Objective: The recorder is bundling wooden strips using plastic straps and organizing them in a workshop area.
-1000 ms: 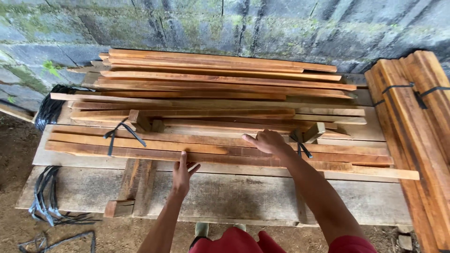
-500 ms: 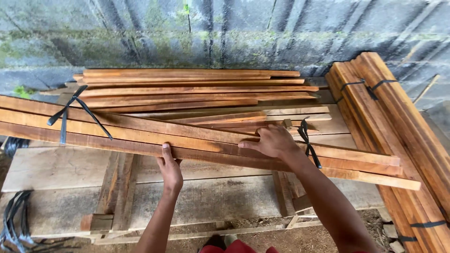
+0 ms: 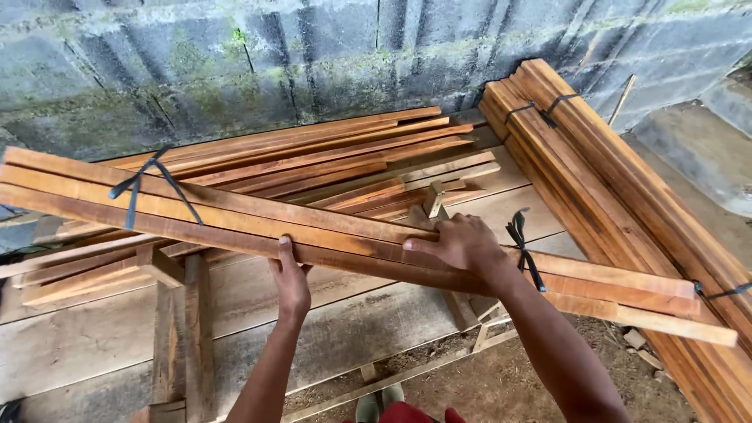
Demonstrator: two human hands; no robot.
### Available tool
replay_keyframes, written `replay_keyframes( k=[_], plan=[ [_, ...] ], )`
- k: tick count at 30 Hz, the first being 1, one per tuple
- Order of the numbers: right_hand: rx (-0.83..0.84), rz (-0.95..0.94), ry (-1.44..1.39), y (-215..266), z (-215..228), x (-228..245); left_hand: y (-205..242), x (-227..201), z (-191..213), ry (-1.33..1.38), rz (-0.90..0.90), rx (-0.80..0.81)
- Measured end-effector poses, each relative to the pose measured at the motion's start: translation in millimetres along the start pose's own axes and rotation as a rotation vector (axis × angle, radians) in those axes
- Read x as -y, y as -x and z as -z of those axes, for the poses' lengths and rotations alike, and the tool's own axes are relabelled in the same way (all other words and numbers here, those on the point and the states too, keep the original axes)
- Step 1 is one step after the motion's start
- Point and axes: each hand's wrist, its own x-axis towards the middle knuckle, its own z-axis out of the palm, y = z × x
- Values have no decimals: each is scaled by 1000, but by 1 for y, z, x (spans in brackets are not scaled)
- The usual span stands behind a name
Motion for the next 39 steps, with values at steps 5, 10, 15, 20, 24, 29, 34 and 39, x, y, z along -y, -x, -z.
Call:
replay_keyframes(
  k=[5,10,15,20,24,29,34,39],
  plan=[
    [-13,-25,-19,4,-14,-19,2,2,-21,-37,38,36],
    [-43,-30,-46,3,-26,-46,0,8,-50,-11,49,47],
    [-57,-58,-38,-11,-26,-77,-1,22,-90,33,132,24],
    [-68,-57,-50,-27,-13,-122,-20,72,-133,54,129,-39],
    [-81,-50,-107,-38,-2,-173,-29,109,-187,182,75,-164],
    [-180,226,-161,-40,21,-186,-7,112,-256,217,111,-225],
    [-831,577,218,-106,-23,-200,0,134,-291,144,235,-220],
    [-476,560,84,-92,-14,-214,7,162,-293,-14,301,-199]
  ],
)
